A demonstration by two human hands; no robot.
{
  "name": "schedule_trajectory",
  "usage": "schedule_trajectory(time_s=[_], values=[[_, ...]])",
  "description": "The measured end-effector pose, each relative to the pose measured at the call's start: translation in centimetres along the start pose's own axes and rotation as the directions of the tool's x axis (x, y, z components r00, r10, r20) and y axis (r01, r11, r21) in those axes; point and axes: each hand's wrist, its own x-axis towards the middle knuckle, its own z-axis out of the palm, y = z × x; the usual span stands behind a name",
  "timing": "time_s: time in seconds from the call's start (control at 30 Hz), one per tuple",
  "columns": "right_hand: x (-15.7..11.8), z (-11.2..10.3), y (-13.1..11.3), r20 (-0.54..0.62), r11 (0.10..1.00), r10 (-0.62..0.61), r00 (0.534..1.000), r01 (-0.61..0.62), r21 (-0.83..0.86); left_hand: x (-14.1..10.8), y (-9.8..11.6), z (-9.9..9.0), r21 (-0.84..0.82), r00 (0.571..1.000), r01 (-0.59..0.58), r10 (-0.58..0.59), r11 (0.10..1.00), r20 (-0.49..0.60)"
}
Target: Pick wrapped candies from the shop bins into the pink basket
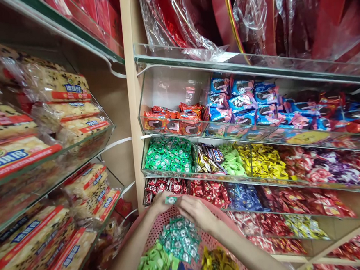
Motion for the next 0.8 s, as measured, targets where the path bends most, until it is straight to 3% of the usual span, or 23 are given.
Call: schedule_trajectory(time_s=[0.13, 0.23, 0.6, 0.8], values=[[-4.0, 2.3, 2.6, 0.155, 0.986, 0.074, 0.985, -0.050, -0.156, -0.3, 0.7, -0.3, 0.088, 0.996, 0.031, -0.024, 0.996, -0.082], [-5.1, 3.3, 3.4, 0.239, 0.978, 0.145, 0.960, -0.103, -0.182, -0.4, 1.1, -0.4, 0.090, 0.996, 0.043, -0.036, 0.995, -0.078], [-3.2, 5.1, 3.1, 0.449, 0.949, 0.314, 0.837, -0.276, -0.151, -0.2, 0.5, -0.1, 0.108, 0.996, 0.034, -0.025, 0.994, -0.088], [-3.7, 5.3, 3.6, 0.432, 0.940, 0.341, 0.835, -0.315, -0.133, -0.2, 0.6, -0.2, 0.121, 0.995, 0.036, -0.024, 0.992, -0.097]])
